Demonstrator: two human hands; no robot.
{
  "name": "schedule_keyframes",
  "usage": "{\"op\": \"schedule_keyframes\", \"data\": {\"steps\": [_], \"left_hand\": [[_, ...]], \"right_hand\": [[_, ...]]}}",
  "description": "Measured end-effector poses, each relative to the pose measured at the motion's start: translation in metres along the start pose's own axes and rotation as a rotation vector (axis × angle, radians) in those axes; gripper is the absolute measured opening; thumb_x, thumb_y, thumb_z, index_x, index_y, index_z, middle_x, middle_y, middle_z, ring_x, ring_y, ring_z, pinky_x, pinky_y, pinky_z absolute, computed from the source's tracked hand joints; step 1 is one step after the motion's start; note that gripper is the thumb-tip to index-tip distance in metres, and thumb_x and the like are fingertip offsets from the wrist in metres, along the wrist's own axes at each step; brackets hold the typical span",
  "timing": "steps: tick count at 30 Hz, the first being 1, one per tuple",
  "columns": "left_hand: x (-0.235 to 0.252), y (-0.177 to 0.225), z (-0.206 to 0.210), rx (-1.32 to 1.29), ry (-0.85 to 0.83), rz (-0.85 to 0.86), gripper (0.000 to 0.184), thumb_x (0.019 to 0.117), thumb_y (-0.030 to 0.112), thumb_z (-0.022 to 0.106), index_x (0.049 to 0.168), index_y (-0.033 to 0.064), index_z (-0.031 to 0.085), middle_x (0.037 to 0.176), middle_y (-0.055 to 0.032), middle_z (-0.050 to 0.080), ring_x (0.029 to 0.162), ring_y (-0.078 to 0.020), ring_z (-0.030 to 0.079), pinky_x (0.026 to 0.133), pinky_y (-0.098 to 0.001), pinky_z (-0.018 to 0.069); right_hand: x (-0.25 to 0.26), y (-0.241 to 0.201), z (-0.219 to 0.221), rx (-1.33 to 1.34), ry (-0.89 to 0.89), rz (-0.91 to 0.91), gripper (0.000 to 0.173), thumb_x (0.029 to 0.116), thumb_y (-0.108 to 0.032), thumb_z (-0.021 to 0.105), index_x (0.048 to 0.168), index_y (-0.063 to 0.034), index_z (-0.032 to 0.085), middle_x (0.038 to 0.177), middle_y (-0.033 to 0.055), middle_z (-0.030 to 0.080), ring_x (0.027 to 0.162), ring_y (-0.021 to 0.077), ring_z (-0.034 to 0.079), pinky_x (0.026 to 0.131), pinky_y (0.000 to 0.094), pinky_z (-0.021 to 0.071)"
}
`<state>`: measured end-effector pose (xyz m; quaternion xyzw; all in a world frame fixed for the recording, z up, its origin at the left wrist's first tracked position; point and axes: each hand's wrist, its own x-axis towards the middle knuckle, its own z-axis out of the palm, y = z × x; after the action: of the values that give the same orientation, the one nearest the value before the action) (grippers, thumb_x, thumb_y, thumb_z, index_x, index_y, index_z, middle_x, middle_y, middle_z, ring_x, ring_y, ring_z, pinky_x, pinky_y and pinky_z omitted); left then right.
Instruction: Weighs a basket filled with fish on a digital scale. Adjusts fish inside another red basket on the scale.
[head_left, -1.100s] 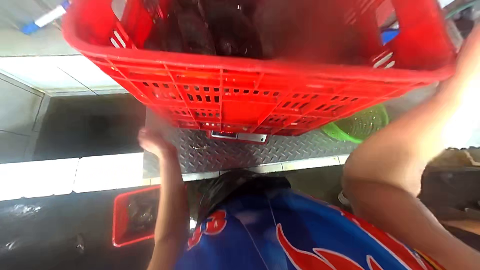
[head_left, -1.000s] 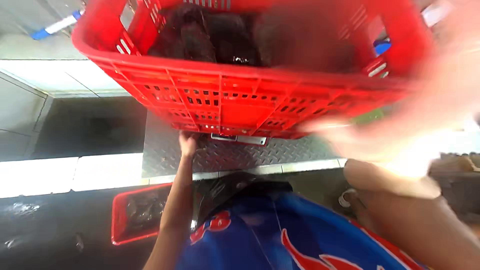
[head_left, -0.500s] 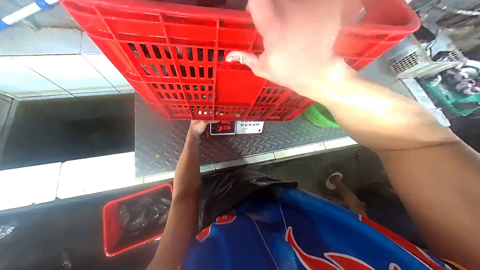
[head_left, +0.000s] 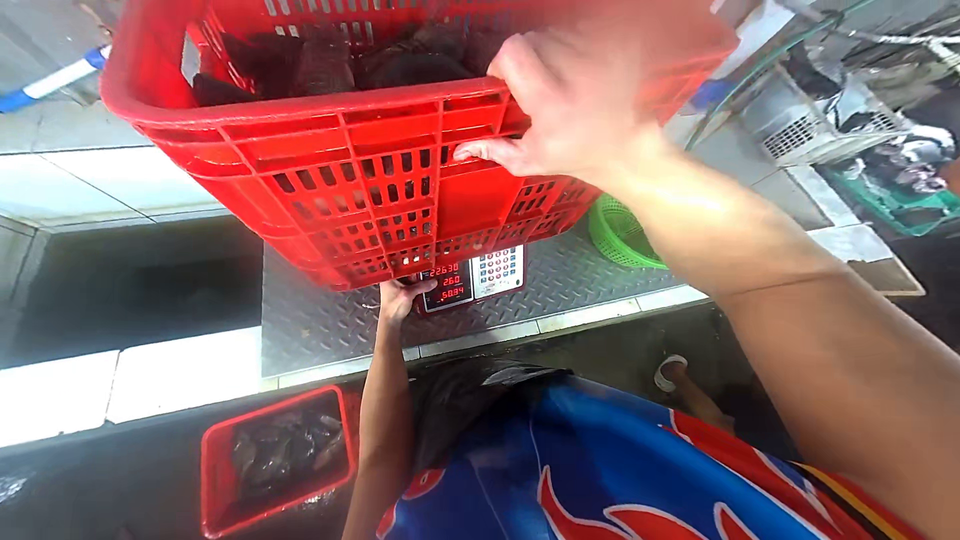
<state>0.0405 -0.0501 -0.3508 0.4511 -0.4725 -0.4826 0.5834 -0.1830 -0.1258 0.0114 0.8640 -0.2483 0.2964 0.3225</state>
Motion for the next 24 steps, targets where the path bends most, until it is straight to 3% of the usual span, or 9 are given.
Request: {"op": "schedule_keyframes", "data": {"steps": [5, 9, 13, 16, 20, 24], "left_hand": [[-0.008, -0.002, 0.0, 0.109, 0.001, -0.023, 0.046, 0.0728, 0.01, 0.089, 0.115, 0.0127, 0.071, 0.103, -0.0005, 0.076, 0.096, -0.0111, 0.072, 0.088, -0.0372, 0.0603], [-0.031, 0.011, 0.001, 0.17, 0.033, 0.0, 0.05, 0.0785, 0.005, 0.085, 0.124, 0.0114, 0.065, 0.106, -0.0019, 0.074, 0.096, -0.0125, 0.072, 0.086, -0.0363, 0.0615], [-0.094, 0.017, -0.034, 0.258, 0.315, -0.024, 0.073, 0.0809, 0.017, 0.084, 0.144, 0.006, 0.049, 0.132, -0.0113, 0.065, 0.12, -0.0226, 0.066, 0.099, -0.0448, 0.0593], [-0.158, 0.024, -0.06, 0.293, 0.522, -0.046, 0.075, 0.0857, 0.02, 0.077, 0.148, -0.0047, 0.043, 0.143, -0.0203, 0.057, 0.128, -0.0258, 0.06, 0.103, -0.0417, 0.0556], [-0.229, 0.037, -0.07, 0.374, 0.749, -0.079, 0.056, 0.0904, 0.014, 0.07, 0.139, -0.0064, 0.051, 0.134, -0.0194, 0.062, 0.117, -0.0201, 0.065, 0.097, -0.0353, 0.0568], [-0.266, 0.054, -0.069, 0.348, 0.884, -0.073, 0.043, 0.0952, 0.009, 0.065, 0.134, -0.0082, 0.054, 0.126, -0.0165, 0.066, 0.108, -0.0149, 0.068, 0.09, -0.0317, 0.0593]], "right_hand": [[-0.015, 0.021, 0.002, 0.072, 0.0, -0.005, 0.073, 0.092, -0.076, 0.052, 0.103, -0.0051, 0.067, 0.082, 0.0149, 0.07, 0.074, 0.0331, 0.07, 0.06, 0.0503, 0.0534], [-0.02, 0.012, -0.012, 0.122, -0.095, 0.067, 0.07, 0.0921, -0.073, 0.053, 0.115, -0.0088, 0.07, 0.092, 0.0158, 0.072, 0.082, 0.0373, 0.07, 0.066, 0.0561, 0.0539], [-0.019, -0.001, -0.028, 0.133, -0.19, 0.091, 0.069, 0.0912, -0.068, 0.058, 0.124, -0.0075, 0.063, 0.096, 0.0195, 0.071, 0.085, 0.0419, 0.07, 0.068, 0.058, 0.0547], [-0.017, -0.006, -0.034, 0.129, -0.208, 0.126, 0.07, 0.0872, -0.066, 0.064, 0.125, -0.007, 0.063, 0.09, 0.0163, 0.07, 0.081, 0.0389, 0.069, 0.068, 0.0538, 0.0541], [-0.011, -0.009, -0.036, 0.091, -0.239, 0.111, 0.067, 0.0875, -0.061, 0.067, 0.124, -0.0056, 0.06, 0.076, 0.0118, 0.065, 0.069, 0.0344, 0.066, 0.061, 0.0474, 0.0495], [-0.005, 0.0, -0.044, 0.194, -0.348, 0.092, 0.067, 0.088, -0.055, 0.071, 0.131, -0.0055, 0.056, 0.092, 0.0171, 0.068, 0.085, 0.0399, 0.068, 0.071, 0.0545, 0.053]]}}
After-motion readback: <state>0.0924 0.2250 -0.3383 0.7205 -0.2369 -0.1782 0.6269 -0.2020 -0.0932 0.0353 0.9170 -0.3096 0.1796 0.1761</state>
